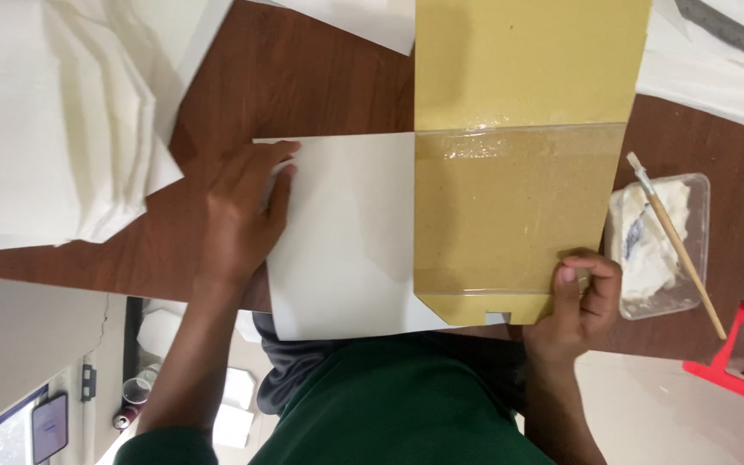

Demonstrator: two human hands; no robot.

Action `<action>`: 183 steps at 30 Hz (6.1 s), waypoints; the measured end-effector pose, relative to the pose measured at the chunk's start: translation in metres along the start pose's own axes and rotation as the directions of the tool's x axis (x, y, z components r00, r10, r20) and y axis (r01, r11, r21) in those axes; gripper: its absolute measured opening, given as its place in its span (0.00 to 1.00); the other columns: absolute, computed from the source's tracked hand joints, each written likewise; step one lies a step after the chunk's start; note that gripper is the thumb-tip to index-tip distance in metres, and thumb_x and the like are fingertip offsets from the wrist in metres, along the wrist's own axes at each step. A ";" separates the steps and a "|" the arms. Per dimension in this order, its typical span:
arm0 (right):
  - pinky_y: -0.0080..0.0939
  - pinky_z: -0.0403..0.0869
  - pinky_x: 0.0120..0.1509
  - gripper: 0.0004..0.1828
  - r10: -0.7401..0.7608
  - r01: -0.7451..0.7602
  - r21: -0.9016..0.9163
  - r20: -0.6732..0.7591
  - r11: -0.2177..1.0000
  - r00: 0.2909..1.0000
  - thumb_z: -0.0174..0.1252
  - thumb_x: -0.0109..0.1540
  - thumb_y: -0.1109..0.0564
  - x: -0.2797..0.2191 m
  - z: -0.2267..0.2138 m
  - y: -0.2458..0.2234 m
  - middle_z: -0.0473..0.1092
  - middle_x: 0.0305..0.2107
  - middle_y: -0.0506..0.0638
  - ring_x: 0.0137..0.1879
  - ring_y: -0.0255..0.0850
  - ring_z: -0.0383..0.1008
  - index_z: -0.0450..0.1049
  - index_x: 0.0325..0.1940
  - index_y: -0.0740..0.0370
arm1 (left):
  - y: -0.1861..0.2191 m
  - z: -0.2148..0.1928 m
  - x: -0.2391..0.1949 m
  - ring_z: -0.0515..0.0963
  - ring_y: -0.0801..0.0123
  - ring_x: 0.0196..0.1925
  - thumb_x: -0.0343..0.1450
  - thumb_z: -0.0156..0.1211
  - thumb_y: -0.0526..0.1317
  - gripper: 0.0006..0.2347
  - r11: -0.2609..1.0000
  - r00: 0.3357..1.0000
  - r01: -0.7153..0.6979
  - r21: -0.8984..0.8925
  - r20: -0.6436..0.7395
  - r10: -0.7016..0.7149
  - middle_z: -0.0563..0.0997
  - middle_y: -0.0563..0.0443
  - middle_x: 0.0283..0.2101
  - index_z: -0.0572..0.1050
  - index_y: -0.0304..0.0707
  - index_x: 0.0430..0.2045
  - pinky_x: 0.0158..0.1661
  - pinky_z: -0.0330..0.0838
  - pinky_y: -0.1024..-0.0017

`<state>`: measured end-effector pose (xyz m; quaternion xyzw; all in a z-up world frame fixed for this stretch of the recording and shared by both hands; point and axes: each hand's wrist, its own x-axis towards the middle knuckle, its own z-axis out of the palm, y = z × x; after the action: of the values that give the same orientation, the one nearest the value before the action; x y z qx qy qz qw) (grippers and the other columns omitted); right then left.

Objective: The person applies white adhesive with a brush to the edges of a folded white paper structure and presses the flaps to secure them. They then place a yellow cardboard piece over the structure and continue applying adhesive to the edges of the cardboard.

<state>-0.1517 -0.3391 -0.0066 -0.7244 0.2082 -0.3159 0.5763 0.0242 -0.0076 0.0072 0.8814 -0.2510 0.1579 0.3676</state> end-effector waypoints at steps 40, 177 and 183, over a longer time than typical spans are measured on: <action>0.69 0.55 0.79 0.26 -0.043 0.504 -0.506 0.675 0.700 0.737 0.52 0.68 0.42 0.001 0.032 -0.049 0.47 0.72 0.64 0.78 0.65 0.50 0.71 0.64 0.59 | 0.012 -0.008 -0.029 0.71 0.49 0.71 0.77 0.65 0.53 0.29 0.947 0.967 -0.055 0.316 0.253 -0.028 0.73 0.45 0.70 0.60 0.46 0.71 0.71 0.57 0.42; 0.79 0.35 0.82 0.40 -0.061 0.547 -0.316 0.824 0.775 0.563 0.63 0.56 0.61 0.012 -0.010 -0.007 0.58 0.73 0.49 0.83 0.54 0.49 0.61 0.73 0.55 | 0.068 0.091 0.023 0.51 0.50 0.81 0.73 0.56 0.68 0.39 0.902 0.596 -0.388 -0.187 0.696 0.401 0.51 0.39 0.78 0.57 0.42 0.73 0.77 0.40 0.52; 0.78 0.35 0.81 0.36 -0.026 0.547 -0.327 0.841 0.771 0.540 0.59 0.58 0.53 0.019 -0.007 -0.021 0.57 0.74 0.50 0.83 0.55 0.46 0.65 0.72 0.44 | 0.072 0.091 0.024 0.45 0.47 0.82 0.70 0.58 0.71 0.41 0.918 0.606 -0.378 -0.119 0.718 0.343 0.45 0.38 0.79 0.56 0.48 0.74 0.77 0.42 0.54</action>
<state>-0.1440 -0.3516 0.0188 -0.9447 -0.1188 0.0234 0.3046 0.0123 -0.1248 -0.0022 0.8099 -0.5440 -0.1275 0.1783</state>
